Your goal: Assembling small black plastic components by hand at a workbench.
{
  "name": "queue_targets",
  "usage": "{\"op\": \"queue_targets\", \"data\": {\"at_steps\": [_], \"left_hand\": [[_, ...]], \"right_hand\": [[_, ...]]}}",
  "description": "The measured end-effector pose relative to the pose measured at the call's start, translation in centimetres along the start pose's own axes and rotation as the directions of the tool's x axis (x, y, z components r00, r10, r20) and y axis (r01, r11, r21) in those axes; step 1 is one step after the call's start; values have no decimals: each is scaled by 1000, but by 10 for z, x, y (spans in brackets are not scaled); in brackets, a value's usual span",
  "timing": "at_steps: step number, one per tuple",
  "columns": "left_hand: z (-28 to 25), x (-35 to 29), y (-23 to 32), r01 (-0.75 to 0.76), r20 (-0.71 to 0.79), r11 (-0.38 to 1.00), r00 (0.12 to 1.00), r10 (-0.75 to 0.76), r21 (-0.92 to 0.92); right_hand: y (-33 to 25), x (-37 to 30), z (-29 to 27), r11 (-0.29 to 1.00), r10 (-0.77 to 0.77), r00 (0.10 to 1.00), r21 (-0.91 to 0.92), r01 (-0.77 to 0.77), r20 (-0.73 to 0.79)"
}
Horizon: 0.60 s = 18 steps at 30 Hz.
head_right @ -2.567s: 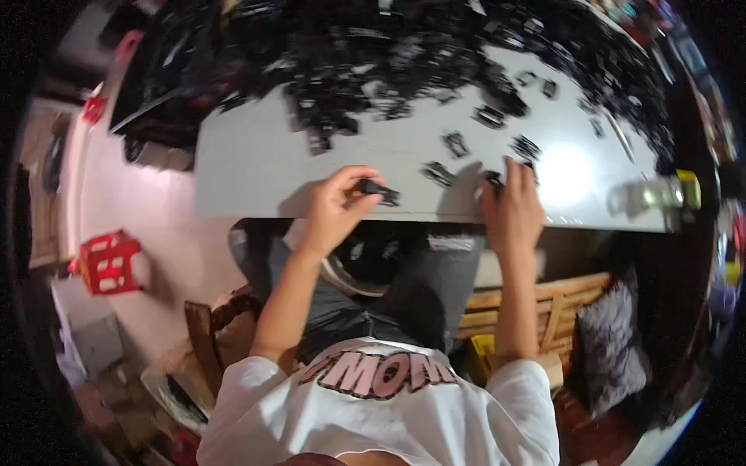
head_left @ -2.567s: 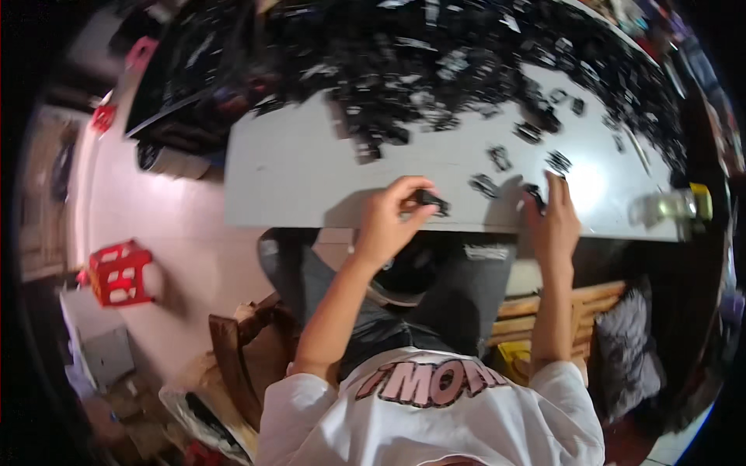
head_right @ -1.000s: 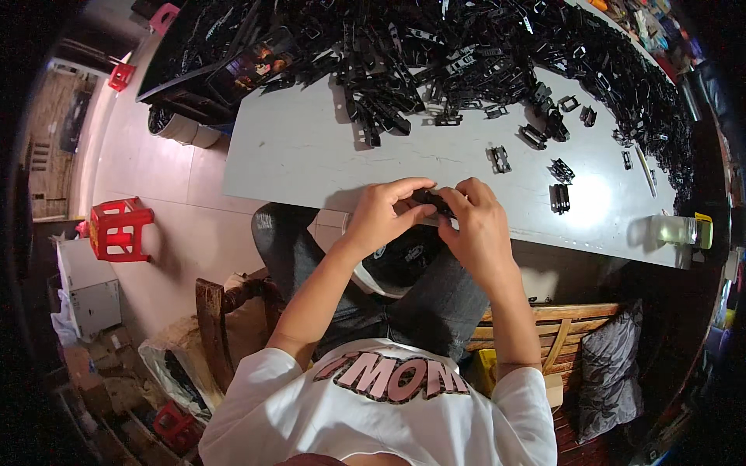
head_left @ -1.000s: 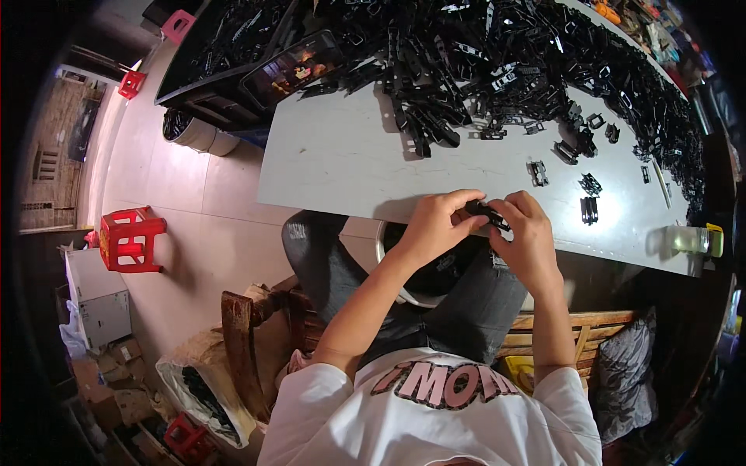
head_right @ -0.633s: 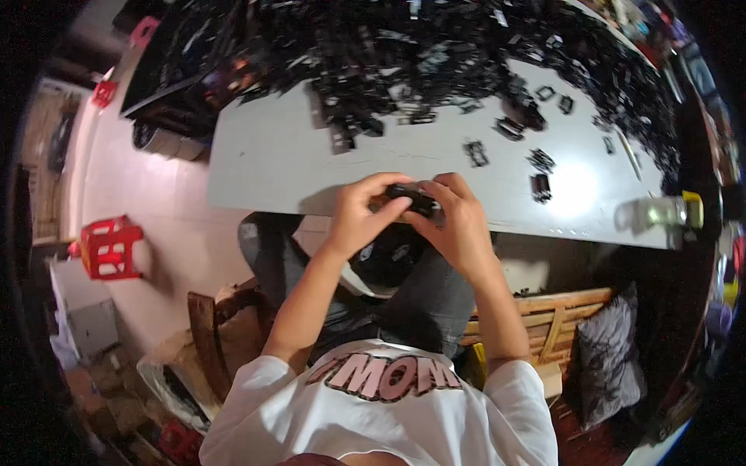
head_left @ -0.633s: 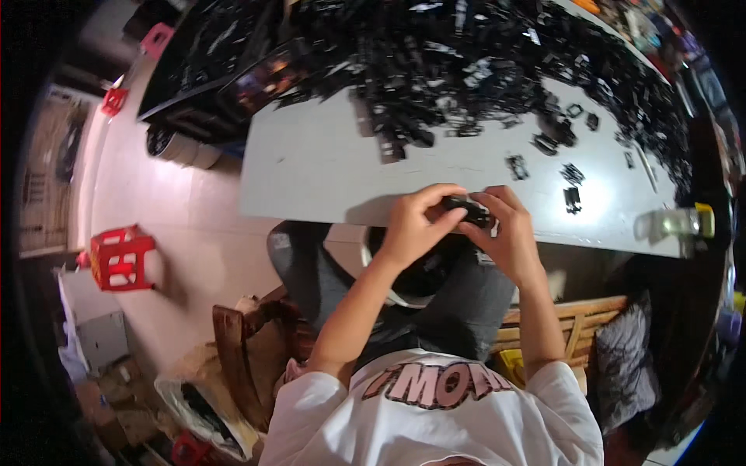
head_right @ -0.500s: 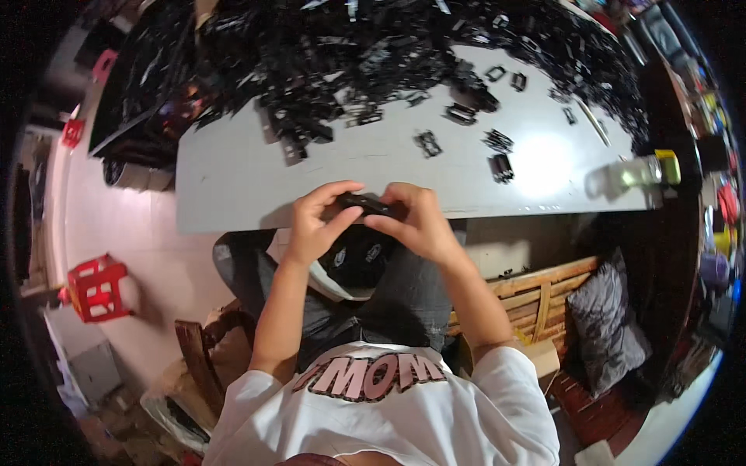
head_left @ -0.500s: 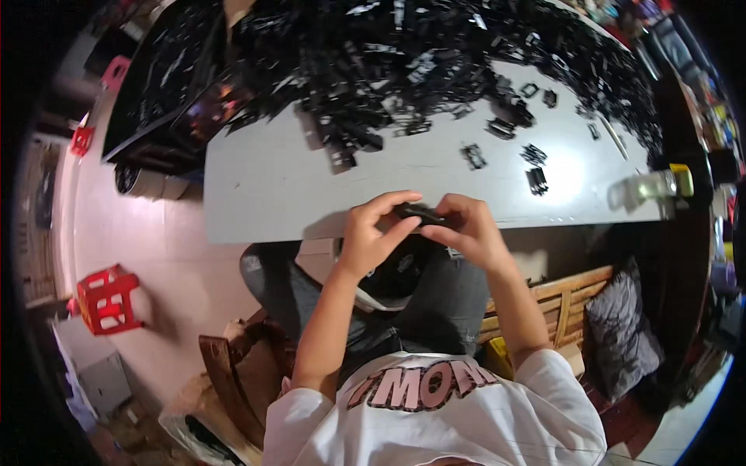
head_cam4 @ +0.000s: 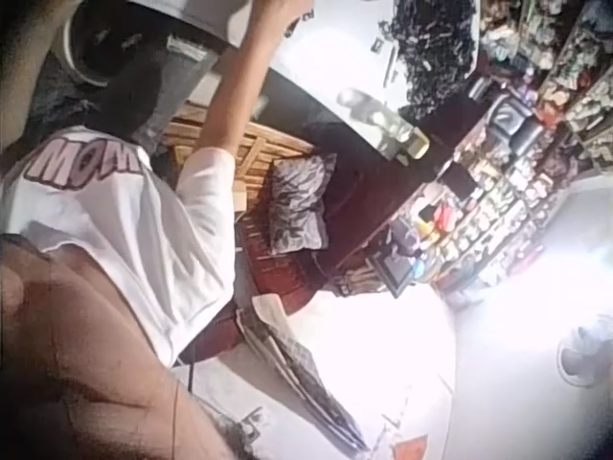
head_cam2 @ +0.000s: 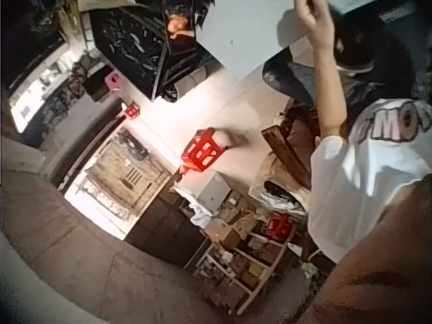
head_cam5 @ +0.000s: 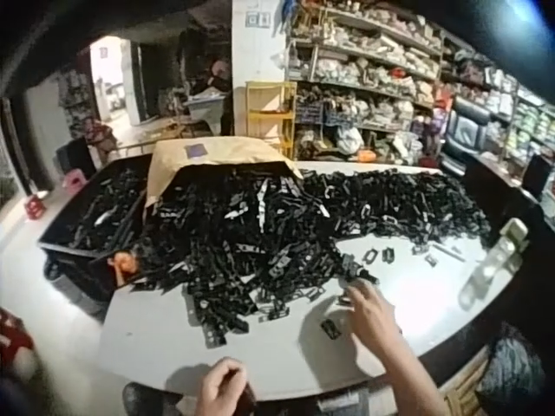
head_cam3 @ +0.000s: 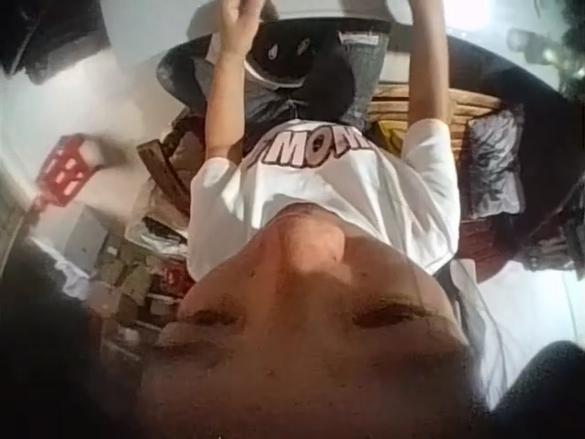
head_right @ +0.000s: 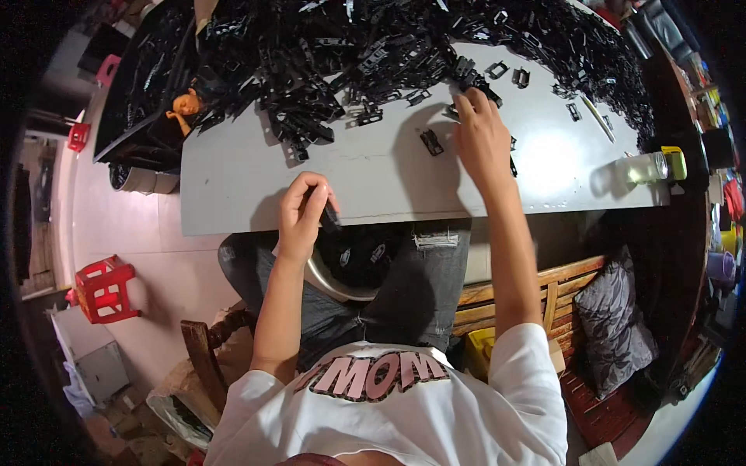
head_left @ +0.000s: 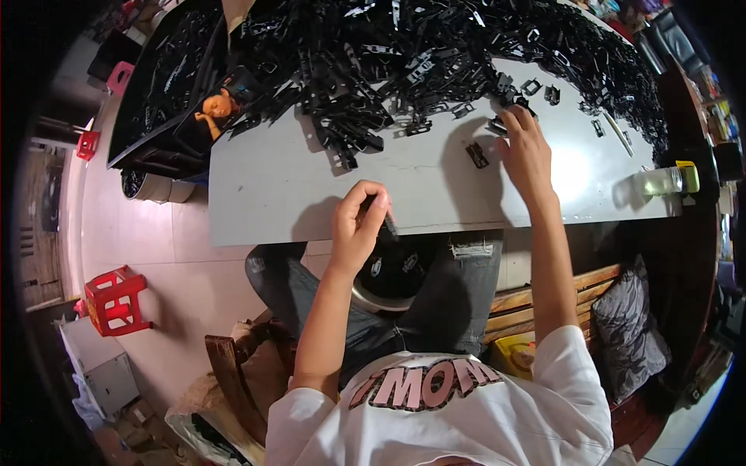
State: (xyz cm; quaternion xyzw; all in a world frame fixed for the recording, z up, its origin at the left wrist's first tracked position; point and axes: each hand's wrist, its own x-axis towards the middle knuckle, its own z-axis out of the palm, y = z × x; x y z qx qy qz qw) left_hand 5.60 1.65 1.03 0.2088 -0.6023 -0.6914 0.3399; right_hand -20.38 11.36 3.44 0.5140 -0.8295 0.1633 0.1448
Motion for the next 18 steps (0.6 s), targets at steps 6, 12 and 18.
{"op": "queue_targets", "data": {"at_steps": [6,12,18], "left_hand": [[-22,16,11,-81,-92,721,976,197,688],[-28,34,18,-148,137,89,984,118,985],[-42,35,14,-333,316,75,932,179,940]], "right_hand": [[3,-3,3,934,24,999,356,-35,34],[5,-54,2,889,338,937,356,-289,-85],[-17,-60,-16,939,323,944,147,-312,-60]]}}
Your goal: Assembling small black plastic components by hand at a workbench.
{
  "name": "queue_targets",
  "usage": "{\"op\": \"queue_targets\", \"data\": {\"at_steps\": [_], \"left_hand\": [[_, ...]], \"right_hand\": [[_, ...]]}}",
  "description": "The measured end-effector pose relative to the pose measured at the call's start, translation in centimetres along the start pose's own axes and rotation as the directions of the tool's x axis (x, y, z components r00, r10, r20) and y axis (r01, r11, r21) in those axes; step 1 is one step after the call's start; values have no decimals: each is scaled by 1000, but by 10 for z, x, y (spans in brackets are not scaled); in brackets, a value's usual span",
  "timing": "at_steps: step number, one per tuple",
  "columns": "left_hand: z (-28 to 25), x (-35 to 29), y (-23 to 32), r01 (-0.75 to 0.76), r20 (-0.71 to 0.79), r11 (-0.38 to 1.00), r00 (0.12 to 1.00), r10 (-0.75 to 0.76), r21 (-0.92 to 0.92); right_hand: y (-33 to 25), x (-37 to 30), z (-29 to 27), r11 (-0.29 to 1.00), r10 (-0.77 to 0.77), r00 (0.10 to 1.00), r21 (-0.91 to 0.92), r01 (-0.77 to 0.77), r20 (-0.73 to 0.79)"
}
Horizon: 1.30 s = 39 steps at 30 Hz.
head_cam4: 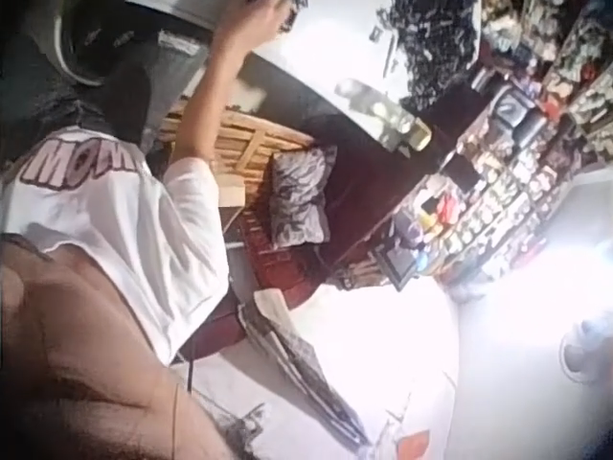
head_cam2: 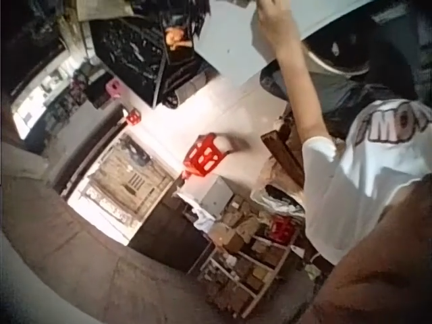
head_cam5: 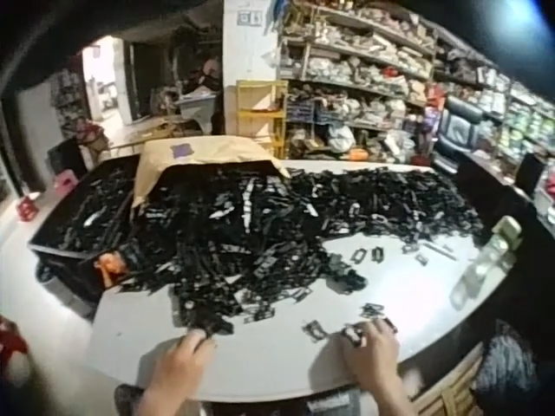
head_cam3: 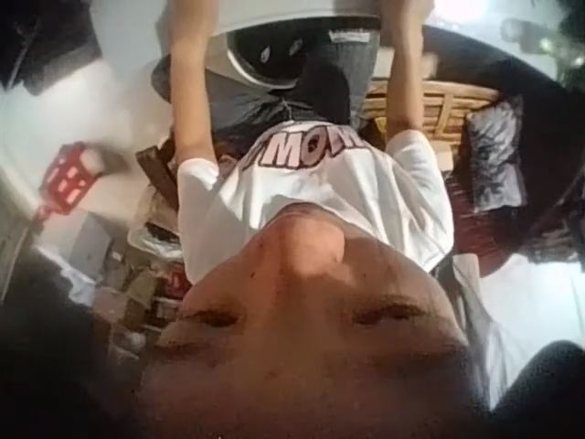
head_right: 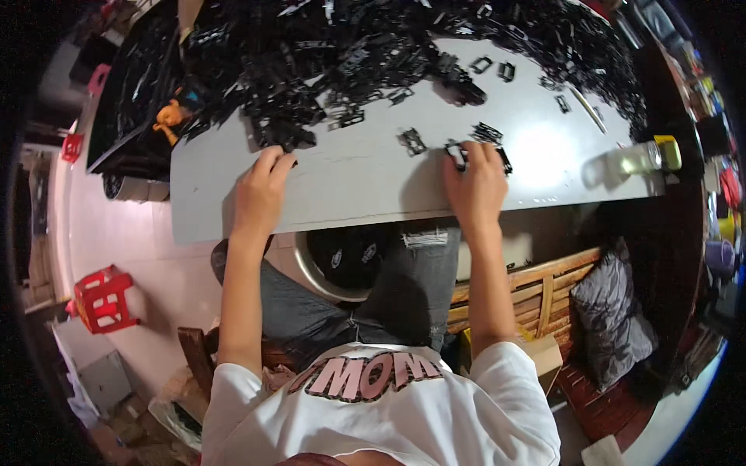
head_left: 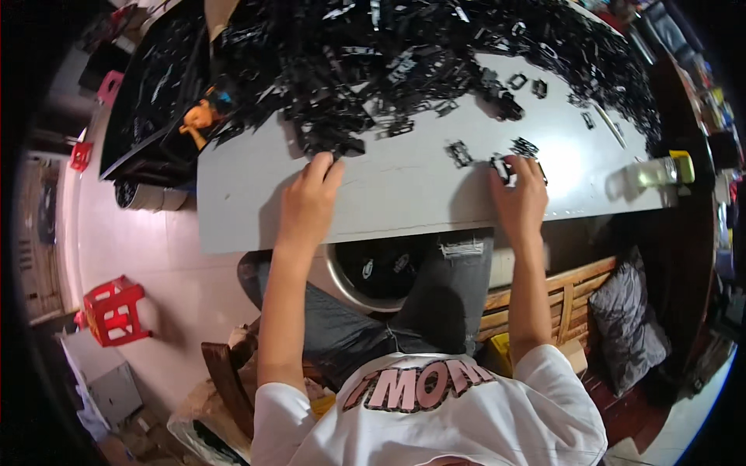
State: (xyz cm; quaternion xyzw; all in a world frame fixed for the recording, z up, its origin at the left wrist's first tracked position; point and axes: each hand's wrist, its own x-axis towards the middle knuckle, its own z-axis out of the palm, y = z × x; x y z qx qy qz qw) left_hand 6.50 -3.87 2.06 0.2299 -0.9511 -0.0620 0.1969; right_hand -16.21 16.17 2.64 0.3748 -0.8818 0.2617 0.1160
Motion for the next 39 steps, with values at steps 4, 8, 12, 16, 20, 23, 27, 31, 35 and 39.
{"op": "queue_targets", "data": {"at_steps": [4,8,12,16,20,23,27,31,35,39], "left_hand": [[11,-3,2,-119,-62,991,991,115,-65],[12,-7,16,-200,-137,963,975,176,-181],[6,-7,45,-44,-205,809,974,-95,-586],[7,-7,55,82,-119,669,961,-249,-739],[16,-2,63,278,155,211,873,-463,-937],[21,-1,61,342,232,163,851,-471,-925],[22,-1,57,371,200,372,884,-423,-851],[27,-3,56,332,111,437,882,-458,-836],[24,-1,58,294,100,424,901,-423,-856],[29,-4,56,274,99,391,905,-413,-879]], "right_hand": [[-24,1,-2,993,-23,999,117,19,32],[-32,7,10,999,-42,998,35,41,50],[-37,12,20,999,-28,995,-15,29,93],[-40,16,25,994,18,984,-107,0,177],[-37,19,28,991,49,971,-134,-17,234],[-39,18,27,992,-111,963,83,93,244],[-73,-2,15,894,-227,930,440,82,290],[-86,-5,18,862,-349,891,474,182,292],[-86,-4,11,891,-355,883,395,222,306],[-87,-6,10,891,-387,882,355,283,267]]}}
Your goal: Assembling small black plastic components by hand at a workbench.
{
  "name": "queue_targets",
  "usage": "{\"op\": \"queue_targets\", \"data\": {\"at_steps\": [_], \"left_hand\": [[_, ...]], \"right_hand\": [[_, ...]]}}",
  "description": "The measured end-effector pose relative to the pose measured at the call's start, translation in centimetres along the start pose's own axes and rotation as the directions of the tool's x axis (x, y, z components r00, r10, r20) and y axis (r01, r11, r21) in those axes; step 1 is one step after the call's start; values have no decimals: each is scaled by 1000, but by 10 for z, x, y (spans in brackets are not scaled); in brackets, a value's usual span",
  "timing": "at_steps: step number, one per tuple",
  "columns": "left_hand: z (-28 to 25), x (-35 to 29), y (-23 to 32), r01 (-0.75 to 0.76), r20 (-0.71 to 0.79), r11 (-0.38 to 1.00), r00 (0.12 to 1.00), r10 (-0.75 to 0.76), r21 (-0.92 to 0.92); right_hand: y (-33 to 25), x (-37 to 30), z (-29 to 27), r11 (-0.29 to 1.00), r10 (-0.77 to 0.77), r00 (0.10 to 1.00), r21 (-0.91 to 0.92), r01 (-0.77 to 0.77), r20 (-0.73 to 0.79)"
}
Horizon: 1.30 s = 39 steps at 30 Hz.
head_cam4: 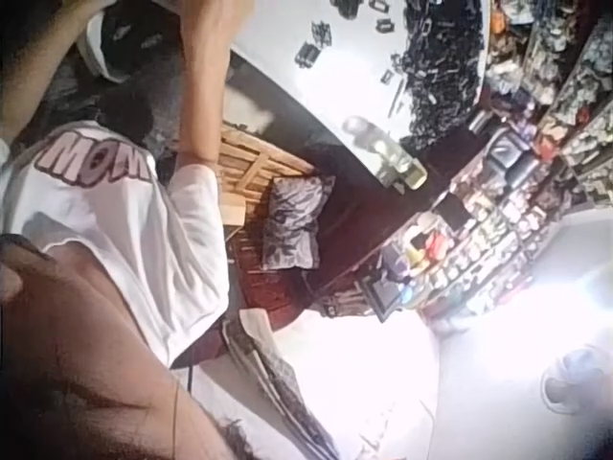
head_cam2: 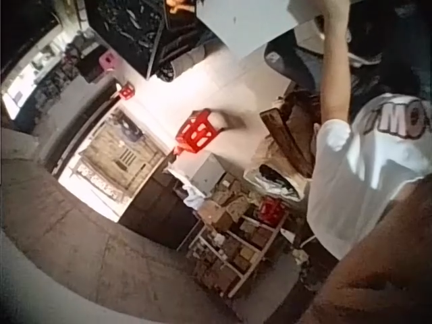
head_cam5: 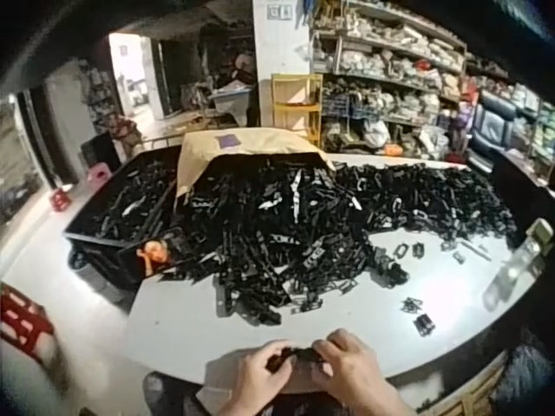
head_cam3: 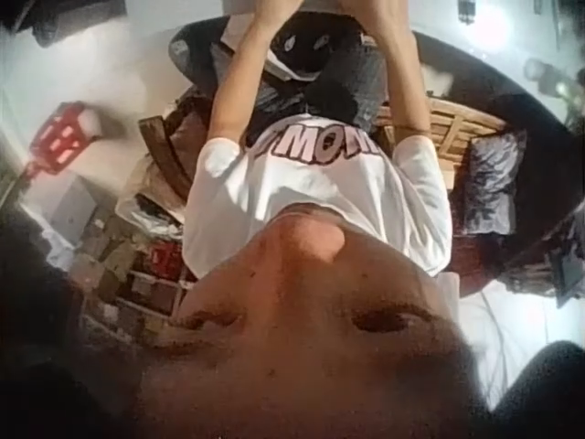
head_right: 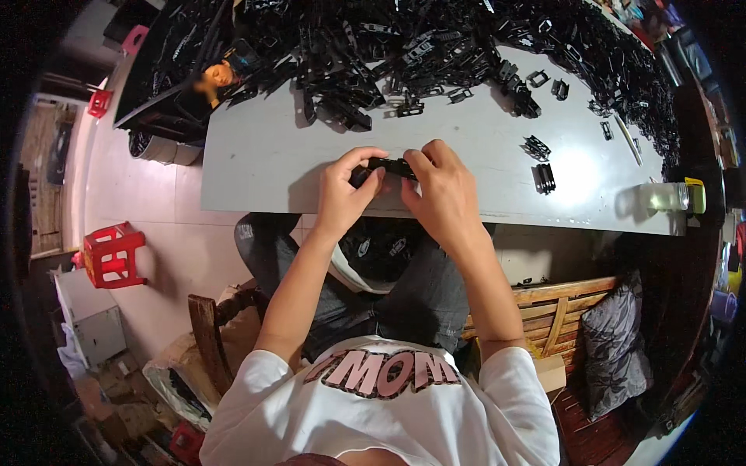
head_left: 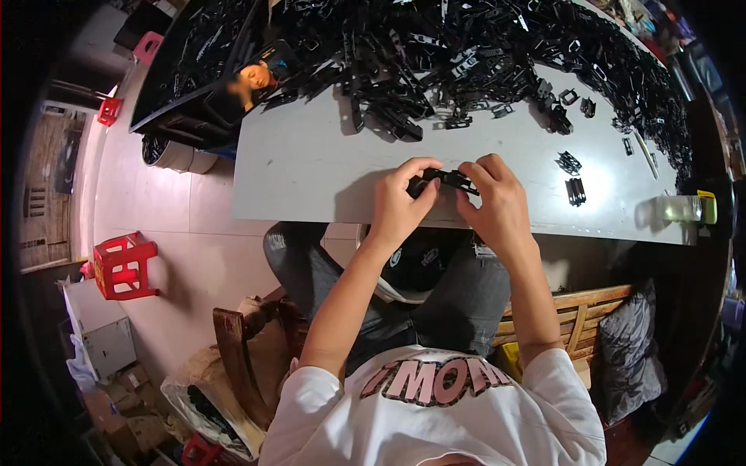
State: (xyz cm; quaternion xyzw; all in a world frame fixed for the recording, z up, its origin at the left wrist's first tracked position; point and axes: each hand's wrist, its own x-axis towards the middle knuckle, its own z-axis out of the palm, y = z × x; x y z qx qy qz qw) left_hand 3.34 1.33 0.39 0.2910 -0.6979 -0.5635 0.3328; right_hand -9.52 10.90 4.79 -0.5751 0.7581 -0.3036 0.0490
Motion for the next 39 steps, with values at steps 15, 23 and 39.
{"op": "queue_targets", "data": {"at_steps": [15,23,39], "left_hand": [[0,-2,-1,-68,39,998,997,67,15],[-15,-9,6,189,210,923,970,-123,-335],[-17,-7,0,66,146,971,989,-32,-231]], "right_hand": [[5,-9,3,978,66,996,194,-76,62],[10,-24,6,849,175,970,472,-236,171],[134,-17,-74,809,299,935,-470,-353,-189]]}}
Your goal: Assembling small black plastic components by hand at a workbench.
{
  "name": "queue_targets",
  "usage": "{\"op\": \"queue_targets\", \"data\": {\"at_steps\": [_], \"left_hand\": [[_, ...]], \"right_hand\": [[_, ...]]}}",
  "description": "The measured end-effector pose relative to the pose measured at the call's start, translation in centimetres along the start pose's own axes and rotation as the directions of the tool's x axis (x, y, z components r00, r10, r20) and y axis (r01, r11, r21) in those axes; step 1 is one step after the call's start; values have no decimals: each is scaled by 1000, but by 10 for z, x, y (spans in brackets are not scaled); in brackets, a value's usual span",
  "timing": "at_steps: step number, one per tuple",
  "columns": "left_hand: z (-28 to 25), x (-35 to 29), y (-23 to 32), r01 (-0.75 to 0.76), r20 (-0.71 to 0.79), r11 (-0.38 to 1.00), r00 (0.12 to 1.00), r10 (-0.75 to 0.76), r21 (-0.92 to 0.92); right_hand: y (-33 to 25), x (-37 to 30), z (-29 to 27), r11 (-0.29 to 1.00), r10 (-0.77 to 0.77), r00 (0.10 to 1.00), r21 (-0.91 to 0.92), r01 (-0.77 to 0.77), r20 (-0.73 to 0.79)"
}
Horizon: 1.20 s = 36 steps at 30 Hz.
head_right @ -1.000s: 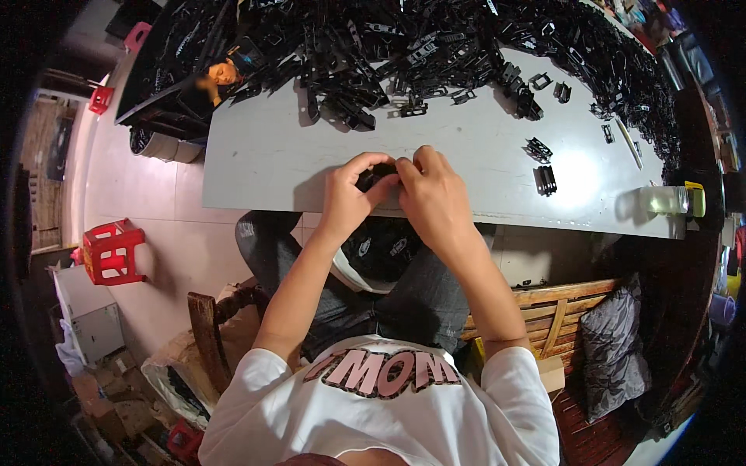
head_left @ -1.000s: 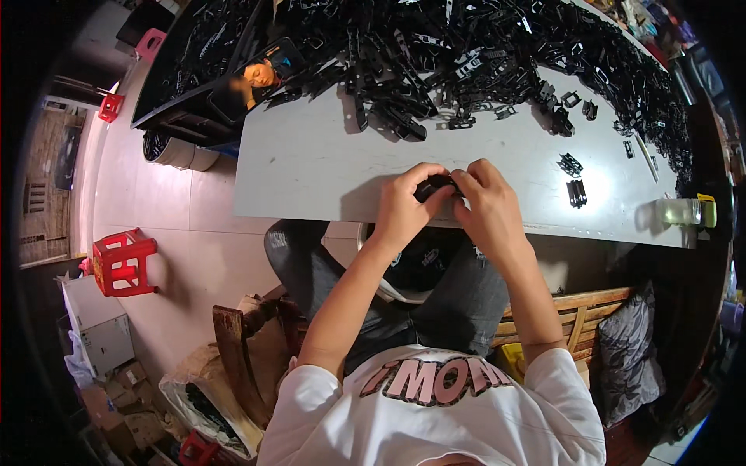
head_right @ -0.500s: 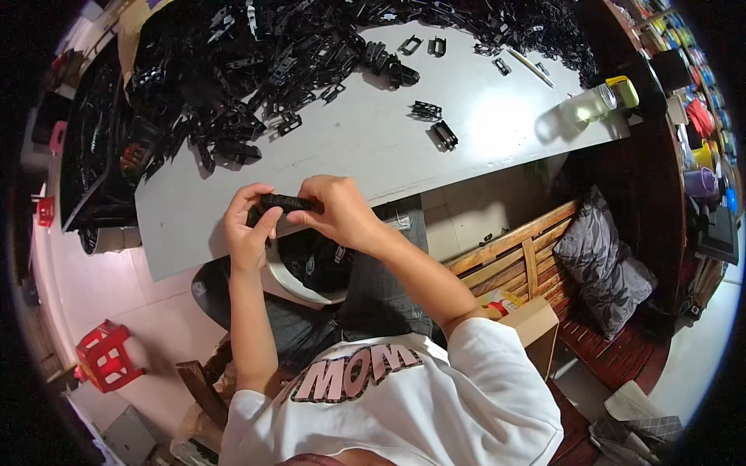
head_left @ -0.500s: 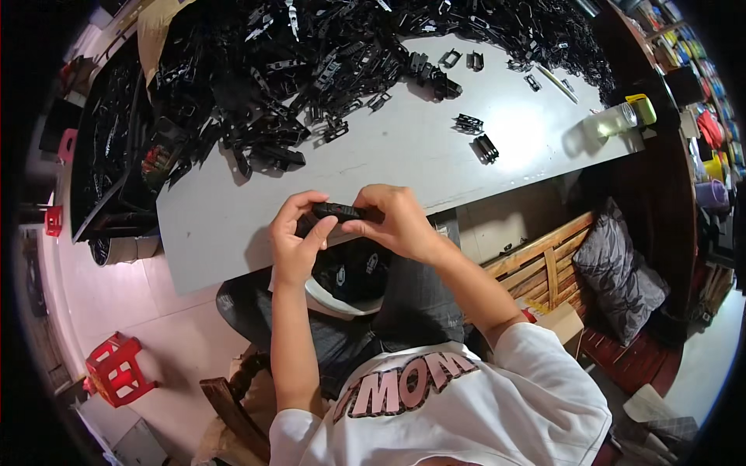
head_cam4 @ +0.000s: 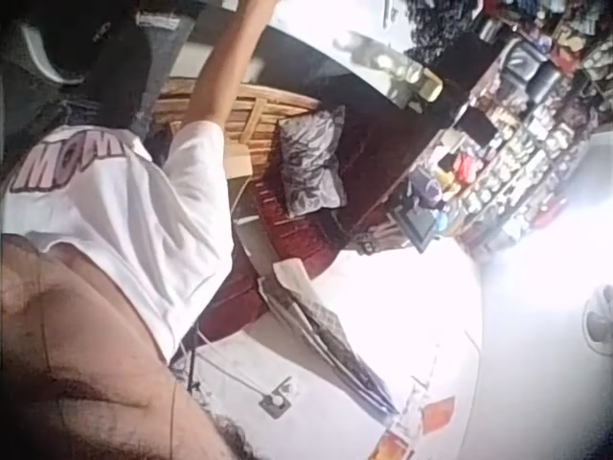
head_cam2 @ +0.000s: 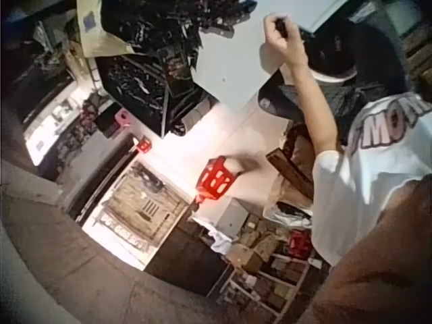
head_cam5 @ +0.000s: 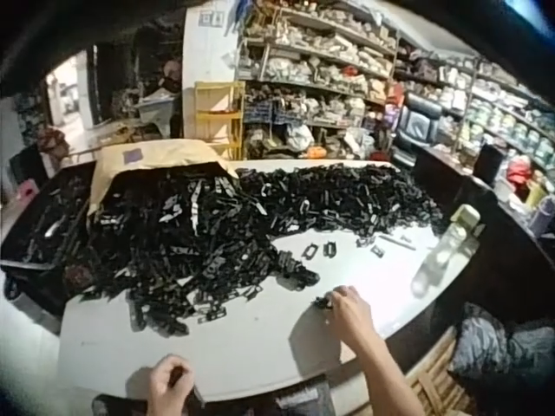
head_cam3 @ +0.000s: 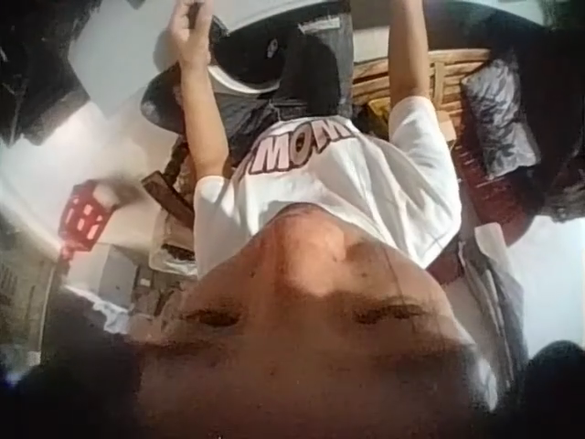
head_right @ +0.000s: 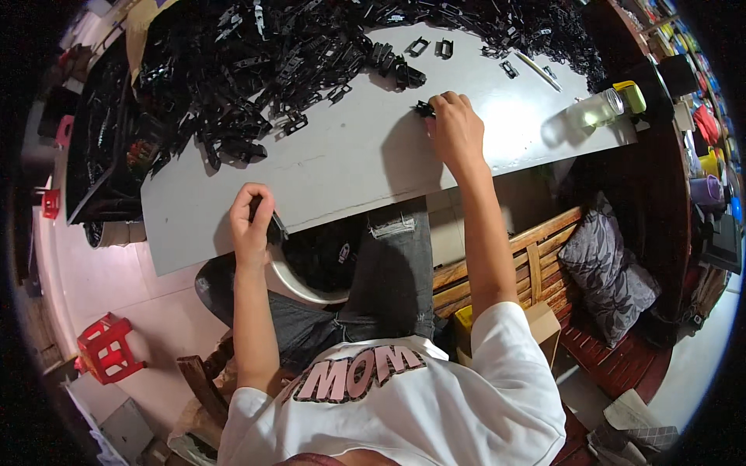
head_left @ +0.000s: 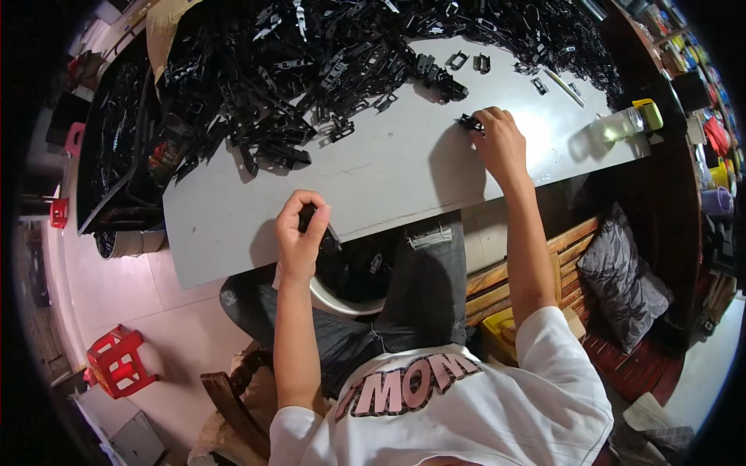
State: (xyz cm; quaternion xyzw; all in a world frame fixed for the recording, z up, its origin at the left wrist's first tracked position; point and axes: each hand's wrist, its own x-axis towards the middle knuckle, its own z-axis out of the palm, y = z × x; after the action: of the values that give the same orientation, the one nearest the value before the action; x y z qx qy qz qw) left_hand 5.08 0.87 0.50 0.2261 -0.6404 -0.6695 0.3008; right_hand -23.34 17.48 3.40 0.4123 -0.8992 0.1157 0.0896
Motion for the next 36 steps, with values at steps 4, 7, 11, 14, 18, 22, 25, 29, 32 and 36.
{"op": "queue_targets", "data": {"at_steps": [4,7,11,14,18,22,25,29,32,36], "left_hand": [[7,7,-2,81,-9,997,997,-81,12],[34,21,15,-24,72,1000,997,24,-4],[47,33,25,-64,140,990,989,46,123],[37,31,11,-73,129,997,989,70,24],[40,28,2,-184,92,978,980,176,93],[47,28,16,-385,33,866,918,396,321],[51,27,15,-342,-38,847,920,390,407],[52,28,9,-269,-157,891,926,344,366],[46,31,-2,22,-145,969,989,14,246],[52,35,-2,92,-35,916,996,-85,390]], "right_hand": [[-33,-5,-7,798,-61,992,603,-15,106],[-64,-20,-12,395,-249,900,886,-244,359],[-84,-30,-11,213,-363,860,931,-297,357],[-97,-35,-2,-2,-271,863,896,-444,427],[-104,-50,12,-173,-60,895,878,-446,443],[-113,-60,15,-156,15,950,940,-305,311],[-114,-66,19,117,49,990,984,-138,133],[-105,-67,17,235,-6,995,967,-97,101],[-99,-58,2,207,1,979,957,-201,205],[-66,-30,13,615,145,958,736,-284,249]]}}
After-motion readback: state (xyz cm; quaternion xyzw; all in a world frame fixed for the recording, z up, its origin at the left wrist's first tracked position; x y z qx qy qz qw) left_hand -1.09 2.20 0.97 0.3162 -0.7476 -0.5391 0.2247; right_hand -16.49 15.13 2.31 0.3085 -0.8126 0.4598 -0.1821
